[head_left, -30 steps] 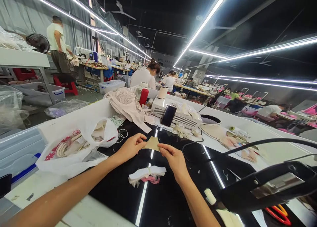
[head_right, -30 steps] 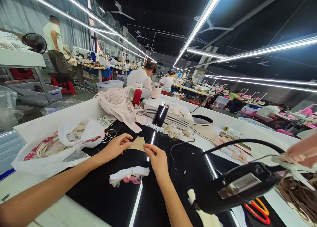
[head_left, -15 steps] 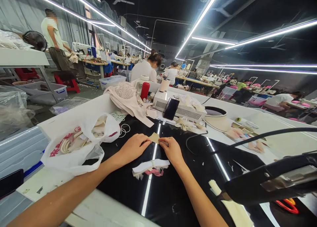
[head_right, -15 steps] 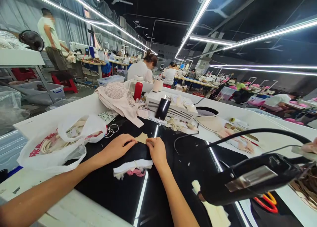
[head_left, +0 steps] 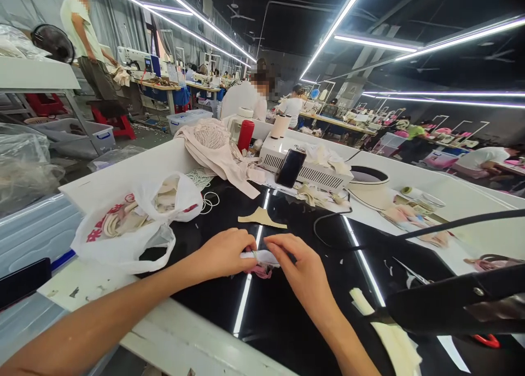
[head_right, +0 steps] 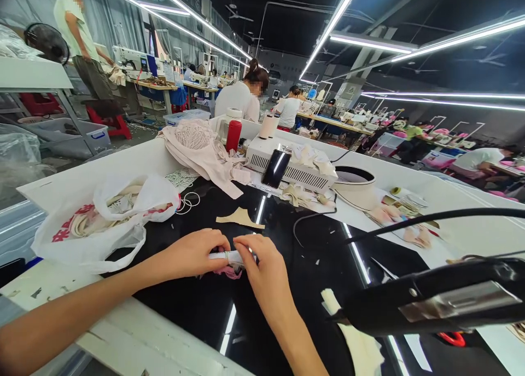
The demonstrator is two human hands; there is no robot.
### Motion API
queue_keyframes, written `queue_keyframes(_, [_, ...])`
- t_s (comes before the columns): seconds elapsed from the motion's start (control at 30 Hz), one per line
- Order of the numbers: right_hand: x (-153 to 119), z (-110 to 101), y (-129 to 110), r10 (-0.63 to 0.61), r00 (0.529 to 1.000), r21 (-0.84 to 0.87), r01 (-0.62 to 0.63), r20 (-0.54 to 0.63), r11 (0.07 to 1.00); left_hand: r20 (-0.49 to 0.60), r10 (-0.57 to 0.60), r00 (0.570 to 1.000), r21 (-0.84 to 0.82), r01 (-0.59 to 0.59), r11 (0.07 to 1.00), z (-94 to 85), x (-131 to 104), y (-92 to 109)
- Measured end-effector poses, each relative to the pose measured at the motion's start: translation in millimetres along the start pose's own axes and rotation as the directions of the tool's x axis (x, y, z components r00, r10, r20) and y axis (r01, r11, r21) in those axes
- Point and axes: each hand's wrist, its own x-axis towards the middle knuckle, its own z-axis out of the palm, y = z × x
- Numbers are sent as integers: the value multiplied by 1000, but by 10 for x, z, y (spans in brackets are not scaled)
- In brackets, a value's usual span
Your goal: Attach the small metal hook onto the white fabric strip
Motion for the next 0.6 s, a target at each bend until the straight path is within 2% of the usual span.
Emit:
queue_keyframes(0.17, [-335, 70, -2, -98, 995, -173, 102, 33, 980, 12, -71, 997, -151, 72, 986, -34, 46, -22])
queue_keyframes(0.37, [-337, 314, 90, -113, 993, -248, 115, 23, 962, 44, -94, 995, -352, 103, 930, -23, 93, -101])
queue_keyframes(0.5, [-330, 314, 111, -182, 983, -204, 173, -30, 964, 46, -146, 988, -559, 147, 816, -6, 120, -109])
queue_keyframes(0.6, [-367, 236, 163, -223, 971, -75, 217, -89, 973, 98, -183, 978, -724, 196, 661, 19, 138, -61])
